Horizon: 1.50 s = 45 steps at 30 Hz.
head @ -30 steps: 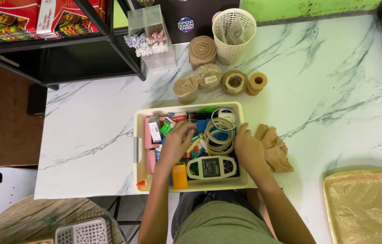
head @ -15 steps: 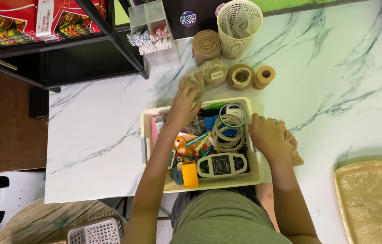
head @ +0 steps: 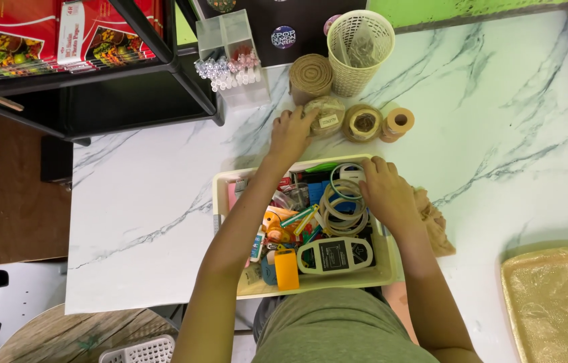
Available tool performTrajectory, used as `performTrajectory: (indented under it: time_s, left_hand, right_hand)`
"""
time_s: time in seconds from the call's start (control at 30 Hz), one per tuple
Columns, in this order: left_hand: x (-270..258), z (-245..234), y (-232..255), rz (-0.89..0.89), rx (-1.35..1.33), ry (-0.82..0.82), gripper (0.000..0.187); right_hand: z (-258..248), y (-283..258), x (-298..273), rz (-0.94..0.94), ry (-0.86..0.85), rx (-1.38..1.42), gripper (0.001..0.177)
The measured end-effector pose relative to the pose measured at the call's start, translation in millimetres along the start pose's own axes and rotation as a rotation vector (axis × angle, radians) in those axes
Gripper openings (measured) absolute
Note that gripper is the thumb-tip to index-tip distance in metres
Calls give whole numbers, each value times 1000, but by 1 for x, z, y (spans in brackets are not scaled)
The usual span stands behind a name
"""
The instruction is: Organizing various craft and office supplies from a sorting bin onto a shelf.
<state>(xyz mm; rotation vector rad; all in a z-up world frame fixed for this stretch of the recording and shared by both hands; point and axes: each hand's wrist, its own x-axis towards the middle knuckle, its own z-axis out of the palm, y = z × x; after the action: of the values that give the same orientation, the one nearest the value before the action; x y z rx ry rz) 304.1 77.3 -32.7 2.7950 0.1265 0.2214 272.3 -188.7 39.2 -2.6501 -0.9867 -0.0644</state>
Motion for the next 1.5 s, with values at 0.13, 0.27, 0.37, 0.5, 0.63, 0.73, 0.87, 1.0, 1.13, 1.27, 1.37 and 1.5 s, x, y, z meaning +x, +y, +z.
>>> performTrajectory:
  time_s: [0.13,0.27,0.37,0.5,0.63,0.73,0.87,1.0,1.13,1.27,1.37,1.5]
  left_hand:
    - [4,12,-6,92,-34,59,77]
    - [6,13,-8,230,-125,47,80]
    - [3,3,-5,230,-166,12,75]
    - [-18,-6,-4,228,-271,42,60]
    - [-44,-37,8,152,-321,-6,60]
    - [-52,-38,5,147,-276,53,56]
    - [-55,-29,10,146,-219,94,57]
    - [-36,-22,16,171,-108,110,64]
    - [-8,-20,31,116,-23,36,70]
    - [9,37,4,193,179,220,85]
    - [12,47,-6,240,243,303,83]
    - [5,21,1,284,106,228,88]
  right_hand:
    - [4,2,1,-21,16,16,40]
    - [5,1,-3,-81,49,53,44]
    - [3,-1,-8,-140,35,117,43]
    - [2,1,-21,-269,25,238,44]
    - [-6,-5,-31,-270,-16,312,45]
    - [-11,-9,-32,-276,-7,342,45]
    - [-17,-14,-39,-312,50,405,46]
    - [-22,-11,-43,-326,36,453,46]
    - [-19,0,-50,-311,32,450,45]
    - [-25,6,-63,-266,35,481,45]
    - [-28,13,-69,-246,48,449,44]
    - [-29,20,-74,-175,73,381,43]
